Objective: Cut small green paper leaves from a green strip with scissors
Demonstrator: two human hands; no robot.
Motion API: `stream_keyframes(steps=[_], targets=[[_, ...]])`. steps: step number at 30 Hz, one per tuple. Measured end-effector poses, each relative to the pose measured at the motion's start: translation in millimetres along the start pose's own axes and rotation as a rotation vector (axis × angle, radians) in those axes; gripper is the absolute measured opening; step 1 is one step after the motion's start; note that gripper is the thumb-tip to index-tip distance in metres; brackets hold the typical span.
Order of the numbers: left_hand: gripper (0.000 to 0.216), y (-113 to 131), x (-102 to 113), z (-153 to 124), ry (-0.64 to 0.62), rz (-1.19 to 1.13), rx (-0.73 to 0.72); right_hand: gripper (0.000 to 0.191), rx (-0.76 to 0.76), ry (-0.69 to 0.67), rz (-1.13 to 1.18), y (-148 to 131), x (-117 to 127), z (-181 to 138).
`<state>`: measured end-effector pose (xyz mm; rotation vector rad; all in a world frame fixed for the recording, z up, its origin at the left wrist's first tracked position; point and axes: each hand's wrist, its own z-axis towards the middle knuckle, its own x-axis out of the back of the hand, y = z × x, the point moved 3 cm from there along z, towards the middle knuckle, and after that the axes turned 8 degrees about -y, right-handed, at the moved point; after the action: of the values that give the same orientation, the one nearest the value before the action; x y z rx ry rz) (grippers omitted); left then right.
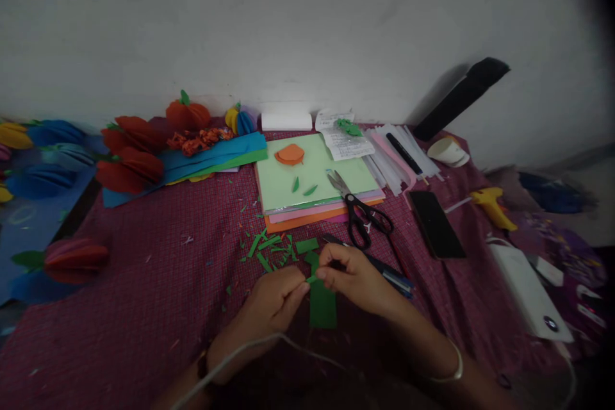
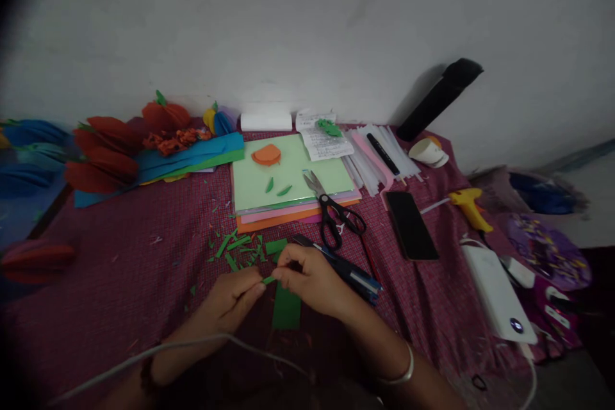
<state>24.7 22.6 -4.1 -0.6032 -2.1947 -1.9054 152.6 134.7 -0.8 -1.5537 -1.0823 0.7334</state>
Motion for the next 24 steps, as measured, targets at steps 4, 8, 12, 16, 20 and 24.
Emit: stream_keyframes(steps=[4, 8, 12, 16, 20, 24], targets=[[0.032, 1, 6, -1, 0.086, -0.019, -0.004, 0.028, 0.016, 0.083, 0.143, -2, 9, 0], [0.028, 1, 3, 0, 0.045, -0.016, -0.006, 0.021, 0.068, -0.096, 0.096, -5, -5, 0], [0.021, 2, 0, 3, -0.018, 0.044, -0.059, 0.019, 0.027, -0.112, 0.038, 0, -14, 2], [0.016, -2, 5, 5, 0.078, 0.023, -0.037, 0.016, 0.044, -0.065, 0.012, 0, -12, 4], [0.018, -2, 10, 7, 0.134, -0.063, -0.082, 0.012, 0.071, -0.055, -0.113, -5, -12, 4], [0.016, -6, 12, 9, 0.092, -0.100, -0.075, 0.011, 0.083, -0.036, -0.135, -5, -12, 3]])
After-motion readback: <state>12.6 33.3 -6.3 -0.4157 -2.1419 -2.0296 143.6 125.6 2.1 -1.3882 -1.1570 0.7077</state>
